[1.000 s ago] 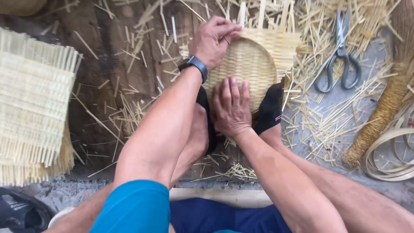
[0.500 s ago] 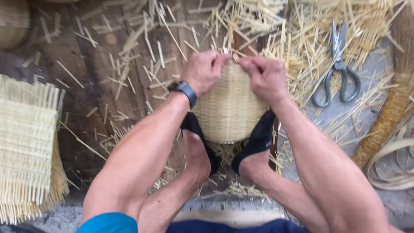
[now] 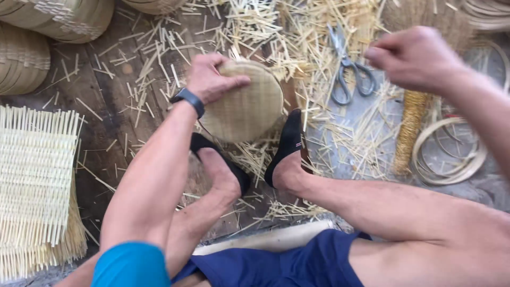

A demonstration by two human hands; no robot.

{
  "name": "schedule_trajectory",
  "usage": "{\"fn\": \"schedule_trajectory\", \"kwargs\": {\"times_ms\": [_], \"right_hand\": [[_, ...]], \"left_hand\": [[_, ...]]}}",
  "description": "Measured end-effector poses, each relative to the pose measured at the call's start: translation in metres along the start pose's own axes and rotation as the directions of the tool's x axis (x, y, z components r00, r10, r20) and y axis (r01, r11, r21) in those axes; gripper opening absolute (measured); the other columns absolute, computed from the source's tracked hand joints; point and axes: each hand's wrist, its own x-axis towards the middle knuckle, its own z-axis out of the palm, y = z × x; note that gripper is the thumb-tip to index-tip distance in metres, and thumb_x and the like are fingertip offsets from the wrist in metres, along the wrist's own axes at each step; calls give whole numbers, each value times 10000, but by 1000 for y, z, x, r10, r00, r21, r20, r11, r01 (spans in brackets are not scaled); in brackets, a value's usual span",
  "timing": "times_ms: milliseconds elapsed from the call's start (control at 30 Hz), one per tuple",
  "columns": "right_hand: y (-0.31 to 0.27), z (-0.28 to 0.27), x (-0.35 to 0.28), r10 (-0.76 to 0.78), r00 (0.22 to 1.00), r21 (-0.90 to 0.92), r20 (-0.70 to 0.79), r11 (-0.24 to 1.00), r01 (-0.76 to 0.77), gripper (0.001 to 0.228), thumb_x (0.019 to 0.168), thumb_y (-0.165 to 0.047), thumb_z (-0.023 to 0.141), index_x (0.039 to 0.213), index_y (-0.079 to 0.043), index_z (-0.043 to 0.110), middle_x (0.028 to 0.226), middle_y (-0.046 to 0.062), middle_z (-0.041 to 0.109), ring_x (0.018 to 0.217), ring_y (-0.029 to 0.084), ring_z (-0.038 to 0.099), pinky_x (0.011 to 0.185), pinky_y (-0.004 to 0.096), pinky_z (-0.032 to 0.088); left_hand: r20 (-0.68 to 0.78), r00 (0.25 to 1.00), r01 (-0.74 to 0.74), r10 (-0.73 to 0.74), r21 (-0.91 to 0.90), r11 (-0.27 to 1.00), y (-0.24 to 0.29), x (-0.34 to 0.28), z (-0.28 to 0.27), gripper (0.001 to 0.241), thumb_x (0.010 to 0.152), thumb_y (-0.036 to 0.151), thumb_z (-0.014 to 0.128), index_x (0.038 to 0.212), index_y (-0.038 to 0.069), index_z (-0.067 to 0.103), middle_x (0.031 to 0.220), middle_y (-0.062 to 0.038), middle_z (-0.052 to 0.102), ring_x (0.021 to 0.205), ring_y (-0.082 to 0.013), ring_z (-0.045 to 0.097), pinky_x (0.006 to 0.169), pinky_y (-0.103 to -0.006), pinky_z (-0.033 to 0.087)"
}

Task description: The person sits on the floor and trims excess bamboo sticks from the edges of woven bamboo trays using scissors, holding each tray over a round wooden form. They rotate the trays, press a bamboo rim ring into place, and stack finished trays with a pile of completed ones nearby.

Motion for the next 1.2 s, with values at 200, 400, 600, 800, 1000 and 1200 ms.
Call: {"fn": "schedule_trajectory", "kwargs": {"times_ms": [200,400,600,800,1000,1200], "right_hand": [[109,44,-12,204,979,26,14,978,-205,324,1047,-346,622,1157,-90,788,938,140,780,778,215,706,775,415,588],[184,236,88,2,946,82,-324,996,26,527,891,-364,791,1275,-27,664,1230,224,654,1159,398,600,1000,489,475],[178,253,131,113,975,-45,-191,991,-123,726,764,-309,845,1313,52,537,1233,261,613,1157,437,599,989,487,483],[151,213,111,263,869,326,420,849,-415,721,797,-246,854,1333,85,504,1136,254,672,1020,361,655,955,450,507],[158,255,32,-51,929,896,367,289,-338,529,806,-142,842,1215,36,557,1052,224,659,929,291,667,797,440,541],[87,201,20,124,992,466,40,876,-128,542,820,-344,794,1175,7,582,1037,203,678,910,321,667,758,467,566]], "left_hand": [[-116,689,-586,715,493,644,28,-79,36,279,766,64,828,938,123,617,980,-92,591,880,-239,595,682,-356,551],[50,932,-344,358,426,837,-39,-119,82,340,829,110,762,1137,133,620,1173,-100,632,1128,-244,609,1038,-381,536],[-603,792,288,-97,228,930,16,-43,141,1117,635,391,927,1474,-26,320,1386,-271,445,1300,-435,410,1102,-592,331],[-448,879,257,-162,160,953,26,-40,118,1145,646,143,776,1613,140,163,1482,-254,357,1374,-422,395,1153,-524,384],[-157,981,-58,113,319,946,9,-30,129,1092,743,131,750,1632,284,134,1515,-276,347,1324,-433,481,1061,-466,499],[-137,967,-122,214,487,865,1,-43,121,1125,741,237,814,1597,143,90,1458,-350,339,1311,-534,419,1097,-575,383]]}}
